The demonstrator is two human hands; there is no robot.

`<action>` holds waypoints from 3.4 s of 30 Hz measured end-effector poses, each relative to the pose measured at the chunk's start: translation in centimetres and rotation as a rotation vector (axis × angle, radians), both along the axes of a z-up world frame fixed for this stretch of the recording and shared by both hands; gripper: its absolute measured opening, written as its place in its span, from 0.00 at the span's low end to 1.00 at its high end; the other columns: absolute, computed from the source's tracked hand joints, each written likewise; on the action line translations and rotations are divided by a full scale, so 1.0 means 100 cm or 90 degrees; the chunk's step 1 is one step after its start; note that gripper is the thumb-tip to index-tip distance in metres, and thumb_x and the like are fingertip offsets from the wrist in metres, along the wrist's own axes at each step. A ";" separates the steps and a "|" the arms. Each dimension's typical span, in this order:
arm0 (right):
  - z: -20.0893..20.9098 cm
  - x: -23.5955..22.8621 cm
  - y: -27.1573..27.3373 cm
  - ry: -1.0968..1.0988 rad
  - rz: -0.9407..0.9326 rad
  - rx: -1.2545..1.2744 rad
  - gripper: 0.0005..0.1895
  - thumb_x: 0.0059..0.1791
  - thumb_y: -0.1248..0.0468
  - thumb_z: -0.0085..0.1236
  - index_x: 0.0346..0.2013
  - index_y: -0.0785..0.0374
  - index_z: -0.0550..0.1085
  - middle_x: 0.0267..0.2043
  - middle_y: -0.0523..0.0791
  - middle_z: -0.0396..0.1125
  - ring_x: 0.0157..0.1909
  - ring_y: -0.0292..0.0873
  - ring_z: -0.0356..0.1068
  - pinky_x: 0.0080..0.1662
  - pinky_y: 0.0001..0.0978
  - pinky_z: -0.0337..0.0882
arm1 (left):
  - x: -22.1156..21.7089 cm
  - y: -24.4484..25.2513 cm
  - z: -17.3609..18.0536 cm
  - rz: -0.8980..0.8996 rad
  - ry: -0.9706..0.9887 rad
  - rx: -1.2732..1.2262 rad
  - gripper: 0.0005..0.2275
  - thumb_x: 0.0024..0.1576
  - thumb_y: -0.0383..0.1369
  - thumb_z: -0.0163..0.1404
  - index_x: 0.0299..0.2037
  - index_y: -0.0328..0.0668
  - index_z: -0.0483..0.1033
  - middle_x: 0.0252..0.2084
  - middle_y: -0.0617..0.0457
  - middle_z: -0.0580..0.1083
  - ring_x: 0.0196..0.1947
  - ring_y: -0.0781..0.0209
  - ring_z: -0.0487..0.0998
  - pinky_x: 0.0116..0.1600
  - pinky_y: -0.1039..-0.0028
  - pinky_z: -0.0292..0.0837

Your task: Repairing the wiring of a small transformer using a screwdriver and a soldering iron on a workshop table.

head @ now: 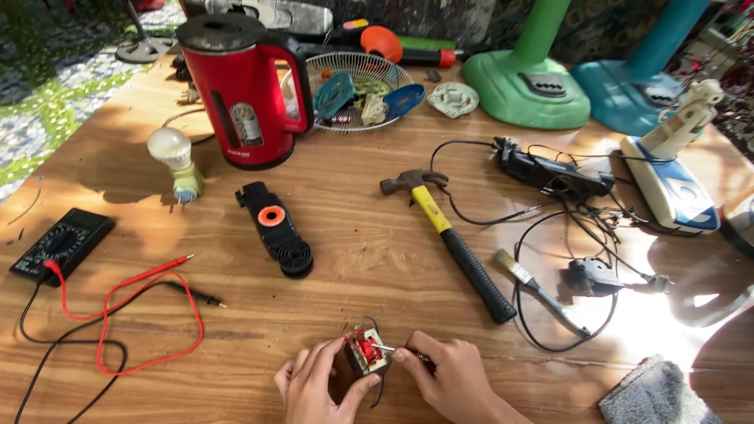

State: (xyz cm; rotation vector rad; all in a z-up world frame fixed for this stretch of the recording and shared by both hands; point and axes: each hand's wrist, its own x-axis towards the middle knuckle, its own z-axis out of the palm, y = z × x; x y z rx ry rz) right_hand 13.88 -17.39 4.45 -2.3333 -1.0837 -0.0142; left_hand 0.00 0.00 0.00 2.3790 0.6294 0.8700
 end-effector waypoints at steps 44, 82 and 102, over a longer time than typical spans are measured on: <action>0.069 0.016 -0.003 -0.150 0.312 0.113 0.04 0.48 0.62 0.65 0.35 0.56 0.78 0.24 0.38 0.68 0.23 0.37 0.64 0.31 0.27 0.66 | -0.025 0.001 0.067 -0.209 0.062 -0.204 0.26 0.51 0.44 0.59 0.61 0.50 0.71 0.57 0.61 0.76 0.56 0.62 0.70 0.62 0.65 0.47; 0.062 0.018 -0.001 -0.203 0.345 0.150 0.05 0.47 0.64 0.68 0.36 0.59 0.80 0.24 0.39 0.68 0.23 0.39 0.61 0.31 0.29 0.64 | -0.027 0.001 0.070 -0.223 0.079 -0.202 0.27 0.53 0.47 0.56 0.61 0.45 0.70 0.58 0.55 0.75 0.58 0.59 0.68 0.64 0.61 0.47; 0.065 0.013 -0.001 -0.173 0.412 0.173 0.05 0.45 0.63 0.69 0.31 0.59 0.79 0.23 0.38 0.72 0.20 0.33 0.67 0.27 0.26 0.68 | -0.025 0.001 0.069 -0.203 0.060 -0.204 0.27 0.51 0.45 0.59 0.61 0.45 0.71 0.59 0.56 0.76 0.58 0.59 0.69 0.61 0.62 0.49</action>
